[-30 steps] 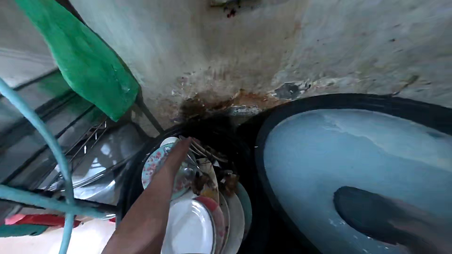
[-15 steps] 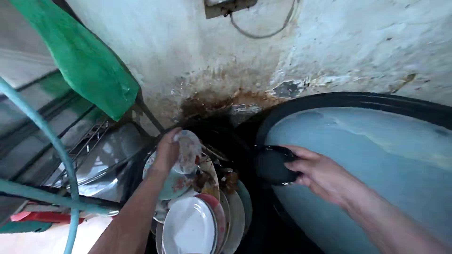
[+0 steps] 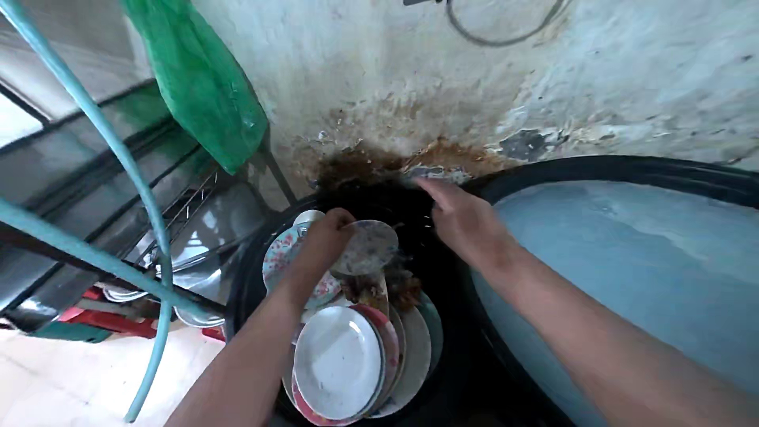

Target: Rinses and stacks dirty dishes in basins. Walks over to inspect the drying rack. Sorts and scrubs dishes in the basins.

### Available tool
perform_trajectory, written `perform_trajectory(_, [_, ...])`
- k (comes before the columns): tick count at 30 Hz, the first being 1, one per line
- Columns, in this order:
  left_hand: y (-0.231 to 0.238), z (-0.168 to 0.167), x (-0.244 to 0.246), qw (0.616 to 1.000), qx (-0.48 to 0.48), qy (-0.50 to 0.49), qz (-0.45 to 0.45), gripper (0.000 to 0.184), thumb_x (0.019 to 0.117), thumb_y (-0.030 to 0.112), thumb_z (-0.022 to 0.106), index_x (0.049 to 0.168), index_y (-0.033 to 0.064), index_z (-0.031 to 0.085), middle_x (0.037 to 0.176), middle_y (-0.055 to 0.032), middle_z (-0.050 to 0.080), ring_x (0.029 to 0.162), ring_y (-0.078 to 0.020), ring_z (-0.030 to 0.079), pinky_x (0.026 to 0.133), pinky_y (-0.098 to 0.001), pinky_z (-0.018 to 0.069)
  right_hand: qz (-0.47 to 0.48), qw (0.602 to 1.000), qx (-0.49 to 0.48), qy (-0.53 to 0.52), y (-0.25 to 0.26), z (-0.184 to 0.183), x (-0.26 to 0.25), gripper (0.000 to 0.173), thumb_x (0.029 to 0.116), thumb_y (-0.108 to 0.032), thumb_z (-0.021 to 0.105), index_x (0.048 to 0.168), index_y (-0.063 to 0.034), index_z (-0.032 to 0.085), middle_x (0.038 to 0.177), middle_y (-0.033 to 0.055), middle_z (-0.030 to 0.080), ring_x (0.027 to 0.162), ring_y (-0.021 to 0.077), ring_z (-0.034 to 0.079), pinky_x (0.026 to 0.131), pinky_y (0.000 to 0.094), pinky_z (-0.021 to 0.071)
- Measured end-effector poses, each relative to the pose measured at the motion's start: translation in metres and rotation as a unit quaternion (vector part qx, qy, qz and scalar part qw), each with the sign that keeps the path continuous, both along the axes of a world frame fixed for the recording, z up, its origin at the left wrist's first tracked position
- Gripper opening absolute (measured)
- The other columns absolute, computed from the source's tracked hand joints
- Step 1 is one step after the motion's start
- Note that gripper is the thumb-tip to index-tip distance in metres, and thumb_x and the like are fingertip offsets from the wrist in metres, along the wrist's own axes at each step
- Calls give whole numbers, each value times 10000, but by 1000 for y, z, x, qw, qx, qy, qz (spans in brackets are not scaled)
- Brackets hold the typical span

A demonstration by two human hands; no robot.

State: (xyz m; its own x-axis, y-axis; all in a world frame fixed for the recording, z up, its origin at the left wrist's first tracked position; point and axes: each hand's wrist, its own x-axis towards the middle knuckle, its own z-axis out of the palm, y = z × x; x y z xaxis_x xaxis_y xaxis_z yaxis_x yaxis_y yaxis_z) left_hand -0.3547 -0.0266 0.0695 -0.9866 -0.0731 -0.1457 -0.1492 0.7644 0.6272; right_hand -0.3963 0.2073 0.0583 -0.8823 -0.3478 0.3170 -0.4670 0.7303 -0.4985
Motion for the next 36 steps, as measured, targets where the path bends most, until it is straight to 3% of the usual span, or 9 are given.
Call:
perform_trajectory(4, [-41,13,56,993,62,54,86,224,1016,183,653,1220,90,663,1051,-84,702,906,-172,660,821,-409,555,-51,998,14,16,82,-41,25,505,985,100,492,1441,-103,569,1319,237,647,1082,505,672,861,736,518])
perform_trajectory(7, [-63,-13,94,980,136,-15,144,271,981,105,682,1247,58,653,1131,-91,690,986,-169,667,891,-389,561,-96,995,29,7,160,-81,51,489,987,99,478,1434,-75,573,1273,294,646,1076,549,654,865,755,499])
perform_trajectory(13, [-60,-73,122,973,140,-131,132,232,1000,106,625,1200,4,680,1205,-131,656,1087,-173,633,960,-351,523,-221,958,44,-175,232,-88,99,444,1037,65,352,1467,106,455,1478,357,470,1387,503,464,1165,592,356])
perform_trajectory(18, [-37,-53,66,995,19,-96,29,333,1075,225,534,1262,-11,676,1328,-194,627,1241,-278,599,1081,-442,467,-257,921,-128,-264,250,-103,119,486,971,104,445,1452,163,412,1460,394,445,1361,447,487,1132,526,402])
perform_trajectory(22, [-10,-64,-14,959,232,-104,127,390,1071,90,492,1441,-33,479,1354,-212,590,1162,-279,623,985,-429,522,-379,788,-270,-404,212,-54,121,480,996,88,377,1472,27,378,1147,150,548,876,91,571,757,273,503])
perform_trajectory(24, [8,-78,-47,945,261,-100,168,380,1067,74,473,1425,-49,468,1356,-236,563,1164,-299,599,979,-448,512,-348,765,-329,-430,230,-69,119,509,980,63,377,1484,-9,368,1149,124,564,882,111,613,742,320,544])
perform_trajectory(27, [26,-118,-88,944,214,-110,226,396,1095,219,478,1355,-76,528,1328,-270,577,1199,-371,589,999,-537,506,-356,755,-332,-439,234,-72,115,508,969,66,409,1468,-30,407,1198,134,565,924,148,598,760,364,529])
perform_trajectory(31, [33,-153,-109,946,153,-116,262,526,1088,336,490,1459,-35,461,1409,-288,538,1272,-419,558,1034,-592,478,-276,794,-322,-436,253,-94,115,596,927,44,459,1501,-109,421,1294,123,588,974,180,656,728,387,585])
perform_trajectory(36, [28,-107,-94,965,107,-66,229,570,1020,169,596,1505,-26,368,1376,-303,547,1200,-430,602,971,-588,523,-268,799,-343,-416,236,-89,109,580,912,44,511,1474,-99,473,1223,111,644,888,174,686,644,350,588])
